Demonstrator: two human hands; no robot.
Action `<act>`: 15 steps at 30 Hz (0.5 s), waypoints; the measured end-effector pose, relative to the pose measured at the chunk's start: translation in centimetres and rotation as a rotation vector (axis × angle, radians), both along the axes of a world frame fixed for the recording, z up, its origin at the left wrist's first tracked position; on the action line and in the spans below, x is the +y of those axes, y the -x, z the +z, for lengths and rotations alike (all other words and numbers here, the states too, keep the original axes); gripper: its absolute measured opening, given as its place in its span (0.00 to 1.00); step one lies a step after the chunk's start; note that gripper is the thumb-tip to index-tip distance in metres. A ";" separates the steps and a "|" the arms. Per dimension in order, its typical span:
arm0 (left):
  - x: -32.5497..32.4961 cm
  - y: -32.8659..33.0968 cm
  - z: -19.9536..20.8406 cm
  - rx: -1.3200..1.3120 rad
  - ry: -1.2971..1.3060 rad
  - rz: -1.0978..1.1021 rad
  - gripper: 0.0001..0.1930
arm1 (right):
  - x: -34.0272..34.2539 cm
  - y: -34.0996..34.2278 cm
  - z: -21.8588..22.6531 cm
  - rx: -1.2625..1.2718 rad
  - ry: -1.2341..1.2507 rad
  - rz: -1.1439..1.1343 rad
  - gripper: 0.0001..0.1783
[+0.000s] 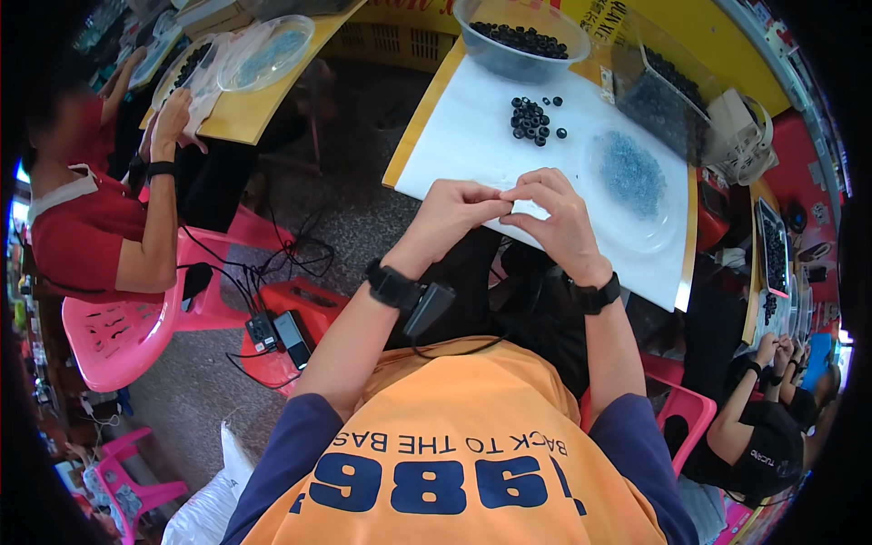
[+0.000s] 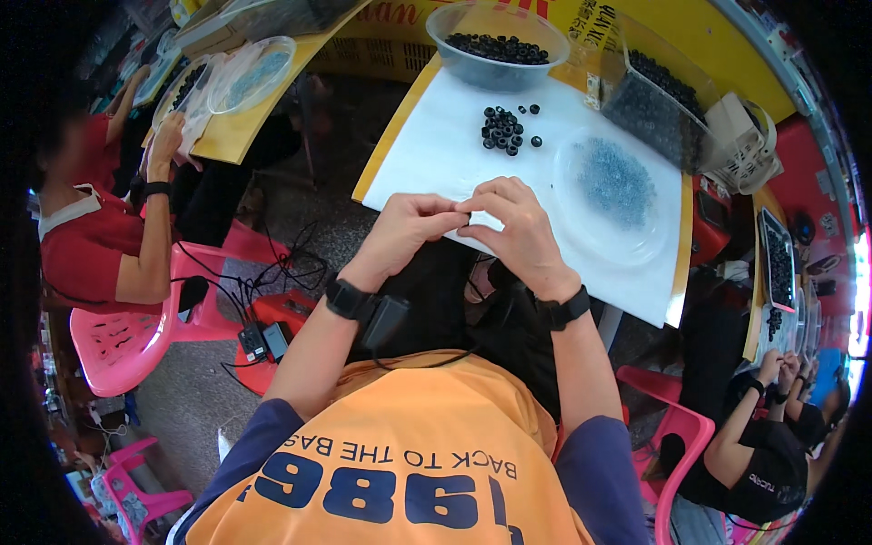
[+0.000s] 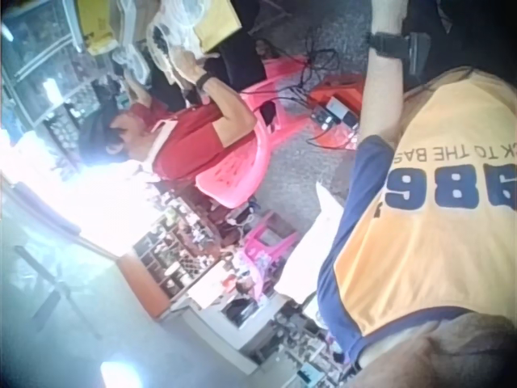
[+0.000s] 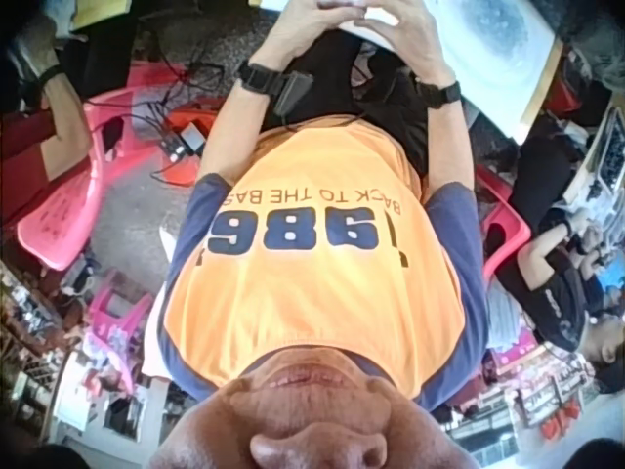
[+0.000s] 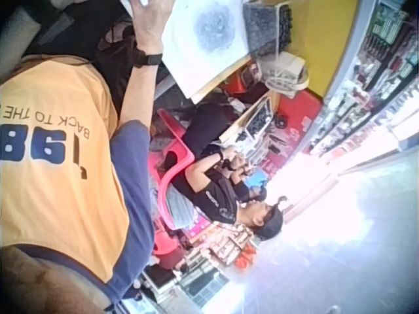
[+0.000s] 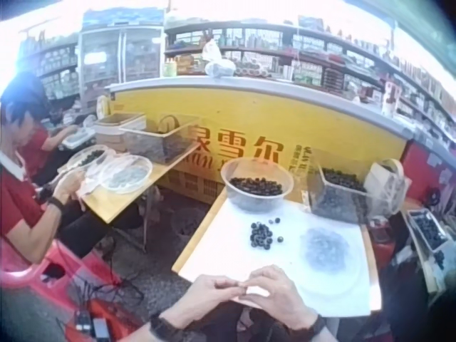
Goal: Assembling small black plastic parts with white inserts and sorting them into containers.
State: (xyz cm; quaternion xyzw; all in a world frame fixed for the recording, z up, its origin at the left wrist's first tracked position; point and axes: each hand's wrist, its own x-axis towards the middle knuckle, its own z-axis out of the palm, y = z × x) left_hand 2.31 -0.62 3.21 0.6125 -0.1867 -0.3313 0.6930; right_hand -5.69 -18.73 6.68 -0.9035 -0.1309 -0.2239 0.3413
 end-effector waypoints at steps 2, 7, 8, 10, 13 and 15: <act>-1.6 -0.7 -0.5 -0.377 -0.088 0.030 0.09 | -1.0 -0.5 -1.1 0.101 -0.024 -0.009 0.13; -3.5 -0.2 -2.7 -0.770 -0.278 0.143 0.08 | -2.6 -1.1 -2.8 0.271 -0.035 0.009 0.09; -3.6 -0.1 -2.7 -0.799 -0.272 0.142 0.08 | -2.7 -0.9 -2.4 0.347 -0.062 -0.003 0.08; -3.4 -0.1 -2.9 -0.862 -0.270 0.161 0.08 | -2.8 -1.1 -0.9 0.490 -0.114 -0.004 0.08; -3.2 0.0 -2.9 -0.899 -0.265 0.152 0.08 | -3.4 -2.0 0.3 0.453 -0.162 -0.047 0.09; -3.1 0.0 -3.1 -0.906 -0.226 0.161 0.09 | -3.0 -3.1 0.7 0.410 -0.248 -0.098 0.10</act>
